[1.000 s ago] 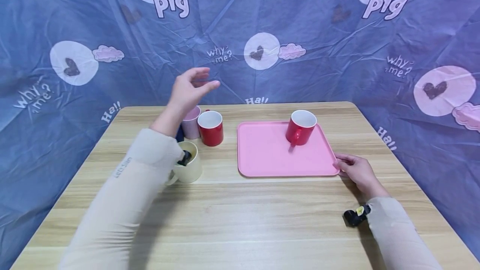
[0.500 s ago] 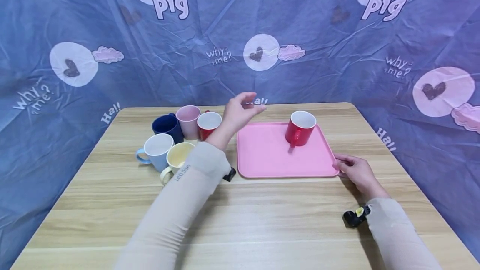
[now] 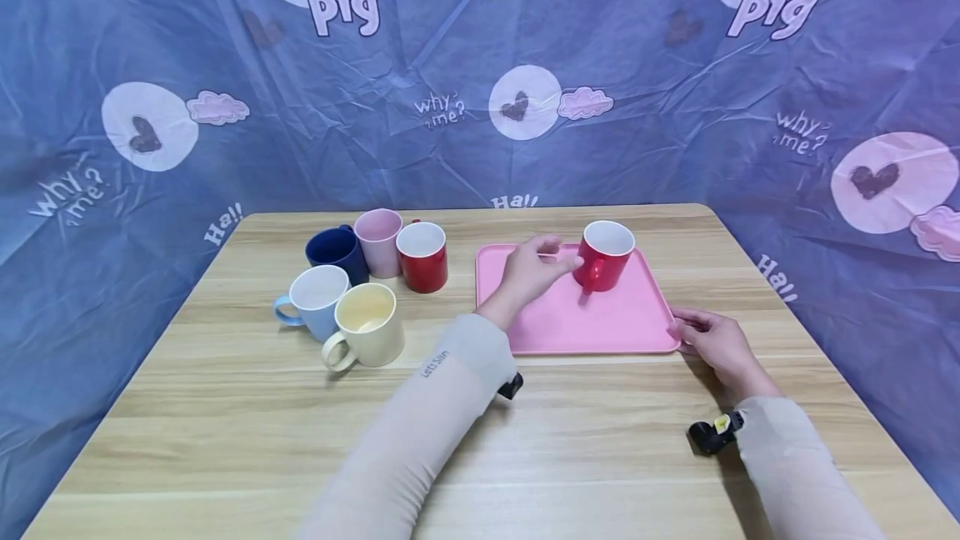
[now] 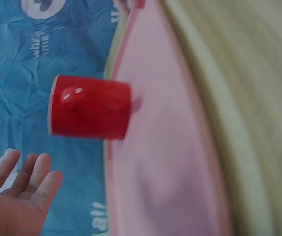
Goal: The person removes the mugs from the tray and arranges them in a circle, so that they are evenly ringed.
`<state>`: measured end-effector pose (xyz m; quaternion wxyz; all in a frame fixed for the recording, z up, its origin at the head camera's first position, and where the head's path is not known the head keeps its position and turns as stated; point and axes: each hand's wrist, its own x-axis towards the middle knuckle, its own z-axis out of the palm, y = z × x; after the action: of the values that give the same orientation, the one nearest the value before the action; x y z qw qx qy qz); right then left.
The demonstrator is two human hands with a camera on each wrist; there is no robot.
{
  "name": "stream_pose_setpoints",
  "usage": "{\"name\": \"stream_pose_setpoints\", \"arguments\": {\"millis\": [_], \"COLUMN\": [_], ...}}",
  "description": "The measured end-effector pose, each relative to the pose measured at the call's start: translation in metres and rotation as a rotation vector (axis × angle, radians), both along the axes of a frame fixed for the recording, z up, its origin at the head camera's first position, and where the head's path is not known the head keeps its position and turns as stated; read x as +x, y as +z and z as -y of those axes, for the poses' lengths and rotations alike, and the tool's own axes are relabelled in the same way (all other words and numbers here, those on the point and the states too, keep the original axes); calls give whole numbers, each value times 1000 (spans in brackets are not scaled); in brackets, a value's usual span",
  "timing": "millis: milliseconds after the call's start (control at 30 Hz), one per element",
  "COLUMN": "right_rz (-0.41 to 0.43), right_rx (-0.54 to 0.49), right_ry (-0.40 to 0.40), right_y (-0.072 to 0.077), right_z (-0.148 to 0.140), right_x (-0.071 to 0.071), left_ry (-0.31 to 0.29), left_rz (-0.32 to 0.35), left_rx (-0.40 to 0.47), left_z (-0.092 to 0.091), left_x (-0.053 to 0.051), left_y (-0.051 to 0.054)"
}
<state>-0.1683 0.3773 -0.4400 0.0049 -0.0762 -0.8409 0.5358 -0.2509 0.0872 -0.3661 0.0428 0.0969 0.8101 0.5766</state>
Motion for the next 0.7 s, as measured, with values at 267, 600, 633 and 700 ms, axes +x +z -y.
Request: {"name": "stream_pose_setpoints", "arguments": {"millis": [267, 600, 633, 700], "right_rz": [4, -6, 1, 6], "right_rx": [1, -14, -19, -15], "right_ry": [-2, 4, -1, -1], "right_y": [0, 0, 0, 0], "right_z": [0, 1, 1, 1], "right_x": [0, -1, -1, -1], "left_ry": [24, 52, 57, 67], "left_rz": [29, 47, 46, 53], "left_rx": [-10, 18, 19, 23], "left_z": [-27, -51, -52, -55], "left_x": [6, 12, 11, 11], "left_y": [-20, -35, -36, -37]}}
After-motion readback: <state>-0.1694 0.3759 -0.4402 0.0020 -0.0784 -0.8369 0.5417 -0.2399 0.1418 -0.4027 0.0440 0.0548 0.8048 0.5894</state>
